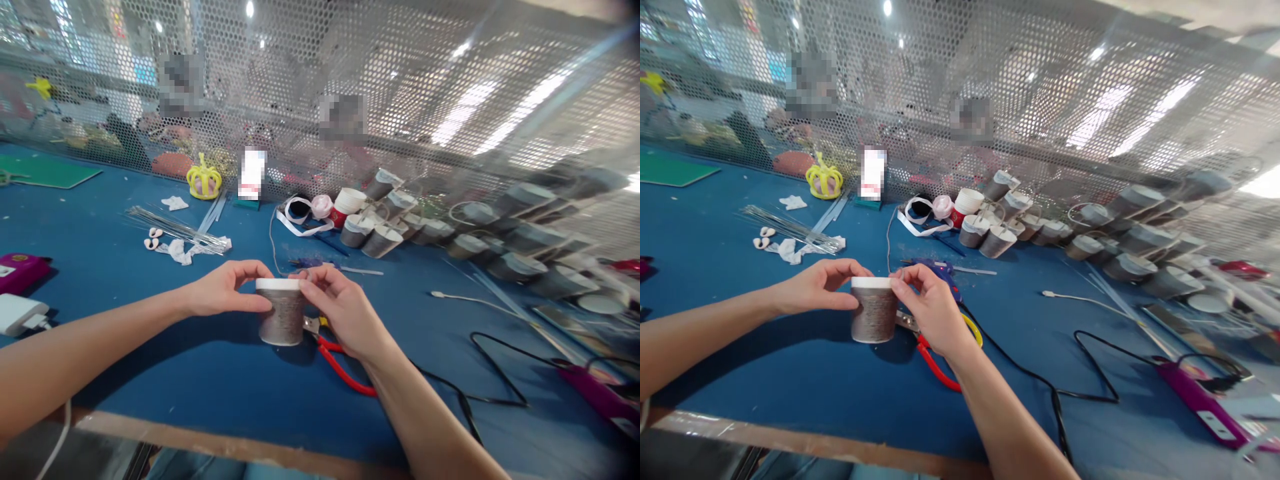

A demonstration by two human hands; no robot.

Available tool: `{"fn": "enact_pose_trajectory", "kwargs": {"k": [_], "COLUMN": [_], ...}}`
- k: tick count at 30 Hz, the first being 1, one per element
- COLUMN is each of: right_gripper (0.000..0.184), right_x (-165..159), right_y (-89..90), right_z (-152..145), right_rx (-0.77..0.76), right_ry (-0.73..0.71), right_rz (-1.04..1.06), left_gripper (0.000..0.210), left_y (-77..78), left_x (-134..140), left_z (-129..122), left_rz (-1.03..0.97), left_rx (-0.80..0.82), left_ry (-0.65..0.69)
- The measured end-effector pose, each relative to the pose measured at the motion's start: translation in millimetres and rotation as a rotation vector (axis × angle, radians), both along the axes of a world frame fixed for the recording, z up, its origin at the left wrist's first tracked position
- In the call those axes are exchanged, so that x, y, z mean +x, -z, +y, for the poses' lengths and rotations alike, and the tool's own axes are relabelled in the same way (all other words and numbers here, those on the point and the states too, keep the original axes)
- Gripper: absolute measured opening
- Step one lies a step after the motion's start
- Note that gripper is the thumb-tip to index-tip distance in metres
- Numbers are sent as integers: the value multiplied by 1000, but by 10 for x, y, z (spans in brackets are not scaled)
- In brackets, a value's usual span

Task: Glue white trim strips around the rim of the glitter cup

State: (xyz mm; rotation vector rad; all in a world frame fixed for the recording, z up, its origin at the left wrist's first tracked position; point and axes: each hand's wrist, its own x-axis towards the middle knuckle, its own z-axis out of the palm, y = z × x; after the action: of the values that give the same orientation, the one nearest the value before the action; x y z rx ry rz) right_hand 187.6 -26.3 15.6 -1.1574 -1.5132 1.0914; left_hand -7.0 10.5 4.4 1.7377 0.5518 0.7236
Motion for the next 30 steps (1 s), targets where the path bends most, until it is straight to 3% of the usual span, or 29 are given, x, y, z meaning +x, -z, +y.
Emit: {"fn": "enact_pose_trajectory", "kwargs": {"k": [5,8,22,30], "right_gripper": [15,13,14,13], "right_x": [-98,-145,-119,-120], "right_y": [29,62,23,48], "right_z": [-66,-98,-118,-131], "right_rx": [72,134,143,188], "right_ry": [12,0,-42,-8], "right_rz": [-162,-215,-133,-245], "left_gripper": [26,22,21,17], "left_y": [-39,-43,11,-29], "left_x": [79,115,71,72], "left_z": [-118,-164,-95,-132], "left_rz": [201,229,39,86], "left_rx": [190,205,-43,-11], "left_ry": [-182,-244,-109,-120]}}
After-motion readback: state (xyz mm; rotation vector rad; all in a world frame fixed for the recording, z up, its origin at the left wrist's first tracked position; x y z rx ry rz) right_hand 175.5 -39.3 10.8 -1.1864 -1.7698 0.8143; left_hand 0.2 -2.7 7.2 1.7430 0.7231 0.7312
